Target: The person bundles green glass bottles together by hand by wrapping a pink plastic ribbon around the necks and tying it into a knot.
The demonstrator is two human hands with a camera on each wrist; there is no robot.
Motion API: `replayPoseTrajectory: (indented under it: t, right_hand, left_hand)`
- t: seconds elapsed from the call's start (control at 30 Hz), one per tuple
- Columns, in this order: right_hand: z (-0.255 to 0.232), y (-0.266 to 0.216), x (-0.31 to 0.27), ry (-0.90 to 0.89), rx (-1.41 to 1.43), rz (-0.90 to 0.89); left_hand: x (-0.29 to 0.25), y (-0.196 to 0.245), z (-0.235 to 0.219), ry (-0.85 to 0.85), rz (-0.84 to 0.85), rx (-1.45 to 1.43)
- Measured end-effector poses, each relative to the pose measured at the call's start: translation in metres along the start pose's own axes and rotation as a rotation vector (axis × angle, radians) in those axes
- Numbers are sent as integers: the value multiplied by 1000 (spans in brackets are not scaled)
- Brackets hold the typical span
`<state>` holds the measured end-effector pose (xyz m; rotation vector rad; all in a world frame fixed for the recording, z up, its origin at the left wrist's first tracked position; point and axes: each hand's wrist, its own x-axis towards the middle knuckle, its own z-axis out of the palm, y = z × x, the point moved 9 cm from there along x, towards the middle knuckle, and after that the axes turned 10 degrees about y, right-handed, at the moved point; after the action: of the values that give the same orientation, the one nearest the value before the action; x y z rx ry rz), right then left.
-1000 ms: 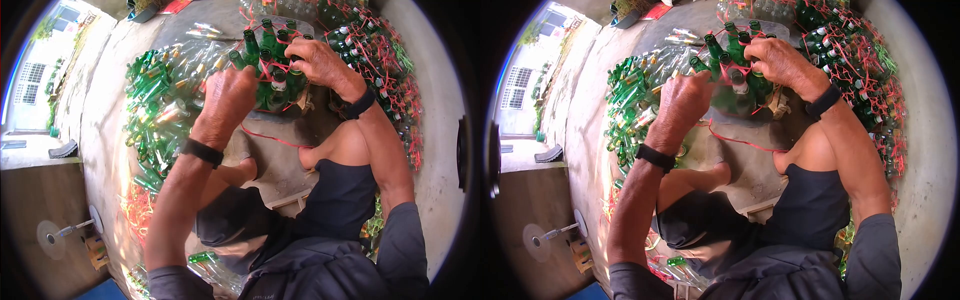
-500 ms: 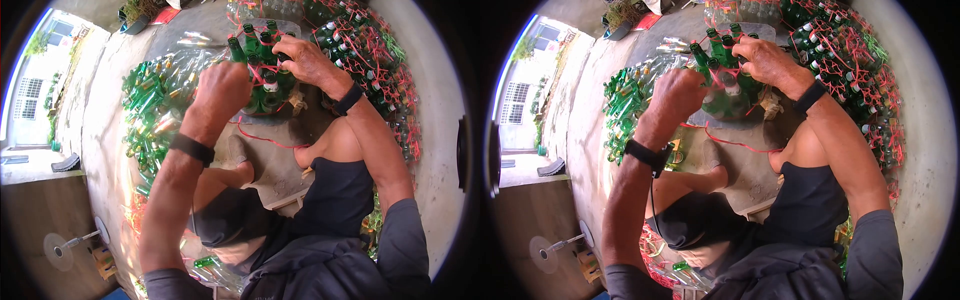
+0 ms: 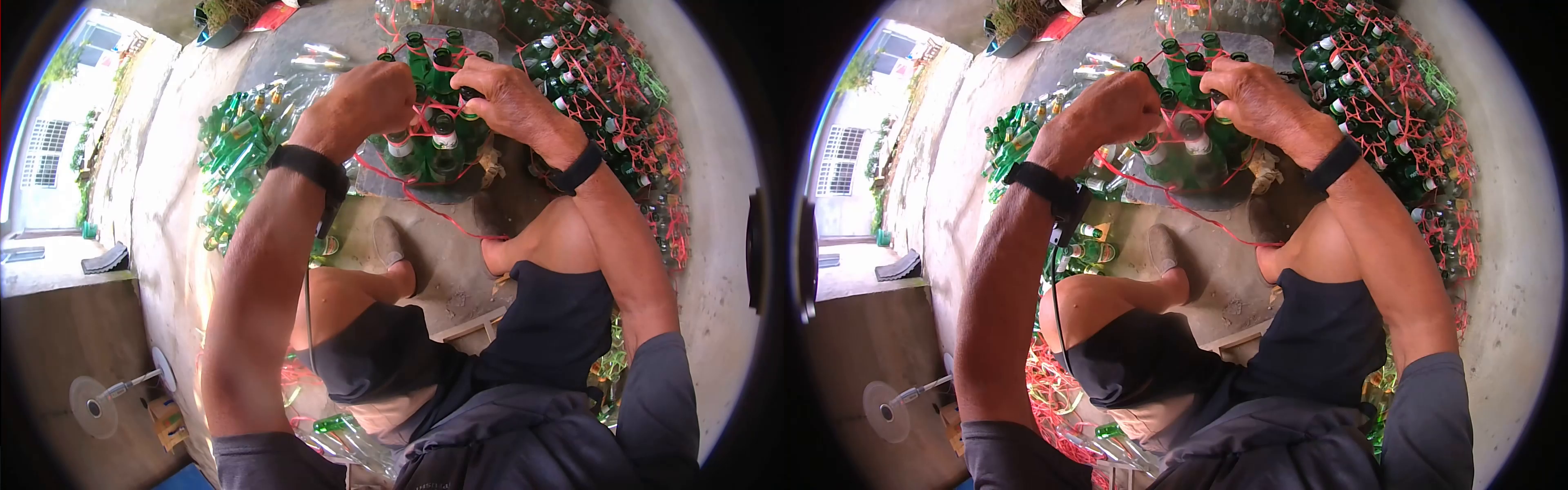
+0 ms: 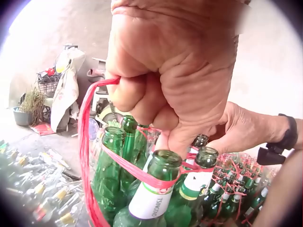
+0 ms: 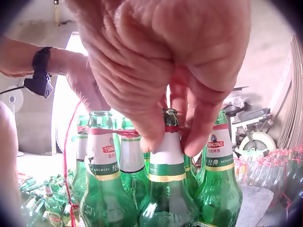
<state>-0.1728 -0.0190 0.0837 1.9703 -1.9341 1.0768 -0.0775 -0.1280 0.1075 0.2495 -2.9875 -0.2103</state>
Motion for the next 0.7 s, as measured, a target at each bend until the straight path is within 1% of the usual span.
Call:
replayPoseTrajectory:
  t: [0.07,0.1,0.17,0.27,0.33,0.5,0.57,0.7]
  right_hand:
    - [0,0,-1,-8,1,2]
    - [-1,-1,0,-7,5,-1]
    - [-1,-3,1,-10,10,-4]
    - [0,-2,1,-22,4,-16]
    - [0,0,0,-29,61,5]
    - [0,0,0,-25,47,-11]
    - [-1,1,0,-25,48,-5]
    - [0,3,-1,-21,64,-6]
  left_hand:
    - [2,-5,6,-50,-29,-88]
    - [3,-7,5,-53,-29,-91]
    - [3,-13,6,-110,-74,-84]
    - [0,-20,13,-115,-124,-106]
    - [0,-24,13,-109,-130,-122]
    - [-6,-29,15,-102,-127,-232]
    - [-10,-35,16,-45,-162,-260]
    - [-17,-37,17,-17,-178,-272]
